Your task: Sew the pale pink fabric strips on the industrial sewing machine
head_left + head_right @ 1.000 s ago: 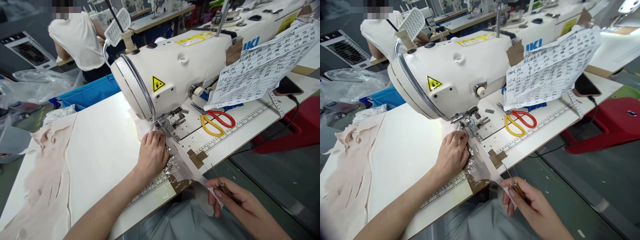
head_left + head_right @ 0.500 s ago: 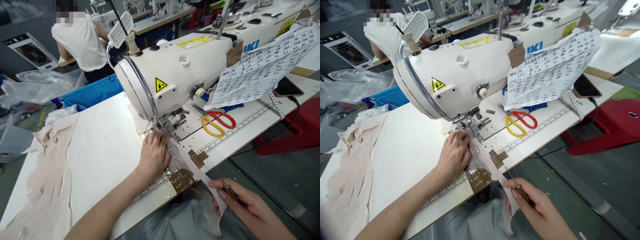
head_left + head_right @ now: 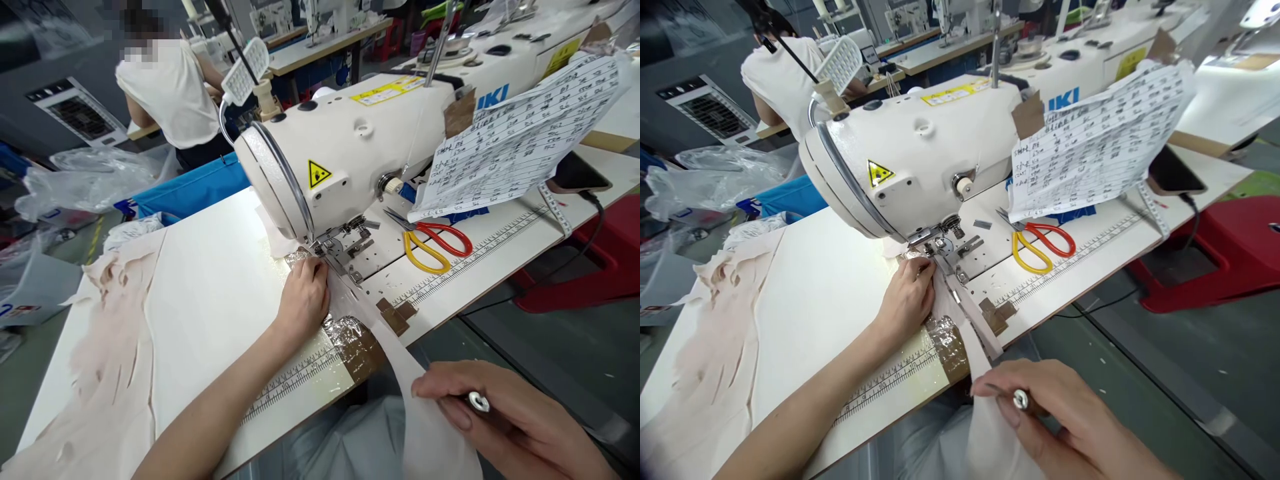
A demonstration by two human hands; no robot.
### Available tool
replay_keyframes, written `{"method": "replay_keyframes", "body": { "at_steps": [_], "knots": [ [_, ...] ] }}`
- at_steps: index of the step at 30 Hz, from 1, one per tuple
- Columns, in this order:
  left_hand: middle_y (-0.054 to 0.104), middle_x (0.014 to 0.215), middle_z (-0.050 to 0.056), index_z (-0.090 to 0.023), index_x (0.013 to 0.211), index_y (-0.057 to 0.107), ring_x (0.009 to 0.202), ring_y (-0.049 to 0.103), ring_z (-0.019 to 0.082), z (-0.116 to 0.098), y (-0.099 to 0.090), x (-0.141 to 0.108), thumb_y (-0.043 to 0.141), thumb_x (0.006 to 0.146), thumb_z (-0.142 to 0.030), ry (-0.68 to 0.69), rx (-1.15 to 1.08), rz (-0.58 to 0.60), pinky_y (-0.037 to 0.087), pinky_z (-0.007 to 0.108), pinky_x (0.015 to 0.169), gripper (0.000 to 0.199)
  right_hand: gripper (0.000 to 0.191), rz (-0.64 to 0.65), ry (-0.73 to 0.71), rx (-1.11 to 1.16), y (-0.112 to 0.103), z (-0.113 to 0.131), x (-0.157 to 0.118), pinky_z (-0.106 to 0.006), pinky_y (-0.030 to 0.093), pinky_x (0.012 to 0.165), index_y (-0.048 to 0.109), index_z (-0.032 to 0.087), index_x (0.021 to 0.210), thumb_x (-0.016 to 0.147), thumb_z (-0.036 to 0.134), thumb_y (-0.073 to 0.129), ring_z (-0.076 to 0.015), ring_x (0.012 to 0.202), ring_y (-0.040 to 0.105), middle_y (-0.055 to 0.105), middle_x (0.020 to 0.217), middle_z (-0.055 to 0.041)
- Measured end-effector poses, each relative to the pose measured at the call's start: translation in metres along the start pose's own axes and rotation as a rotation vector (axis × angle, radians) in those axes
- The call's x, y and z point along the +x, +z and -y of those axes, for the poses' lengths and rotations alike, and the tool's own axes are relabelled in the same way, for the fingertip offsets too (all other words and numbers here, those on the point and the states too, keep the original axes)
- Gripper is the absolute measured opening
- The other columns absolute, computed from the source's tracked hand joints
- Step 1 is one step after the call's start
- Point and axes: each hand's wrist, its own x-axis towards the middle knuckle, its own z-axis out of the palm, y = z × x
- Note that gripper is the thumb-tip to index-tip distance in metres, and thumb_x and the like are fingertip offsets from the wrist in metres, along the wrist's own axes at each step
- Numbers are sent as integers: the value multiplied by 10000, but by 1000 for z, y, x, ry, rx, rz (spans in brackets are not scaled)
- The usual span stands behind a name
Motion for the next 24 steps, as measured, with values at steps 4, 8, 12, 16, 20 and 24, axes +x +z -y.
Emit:
{"method": "replay_keyframes", "body": {
  "at_steps": [4,8,12,16,20,24],
  "knots": [
    [603,1045,169,-64,1105,611,901,555,246,10,8,5,366,940,-59,57,88,6,577,387,750,296,396,110,-135,63,1,24,19,-131,555,677,565,412,1234,903,194,572,-118,819,704,738,960,51],
    [636,950,136,-88,984,645,798,555,221,18,10,12,419,939,-69,91,126,-5,561,344,677,231,383,278,-198,-25,3,37,34,-188,557,765,469,375,1297,953,211,503,-130,909,699,724,1037,34],
    [648,918,84,-139,909,642,800,594,192,25,10,13,496,947,-153,2,-93,-157,548,301,651,152,278,283,-74,-171,14,22,46,-268,545,696,513,258,1239,1001,231,372,-162,785,703,723,891,3],
    [657,927,54,-186,860,652,849,634,178,34,12,12,551,934,-242,-40,-353,-214,547,300,711,137,294,190,39,-316,29,-10,61,-275,433,483,511,139,1177,1011,274,310,-190,567,640,653,656,2],
    [673,909,43,-206,841,673,849,649,178,38,10,14,572,921,-304,-81,-462,-180,538,305,718,162,293,49,-39,-494,45,-32,78,-284,448,538,552,133,1165,995,204,325,-201,702,694,735,889,-76],
    [680,903,36,-215,829,680,848,650,178,38,7,15,586,905,-324,-131,-527,-150,531,304,719,163,302,-32,-138,-606,59,-39,93,-277,481,625,592,148,1195,1000,207,369,-191,827,716,753,996,-81]
  ]
}}
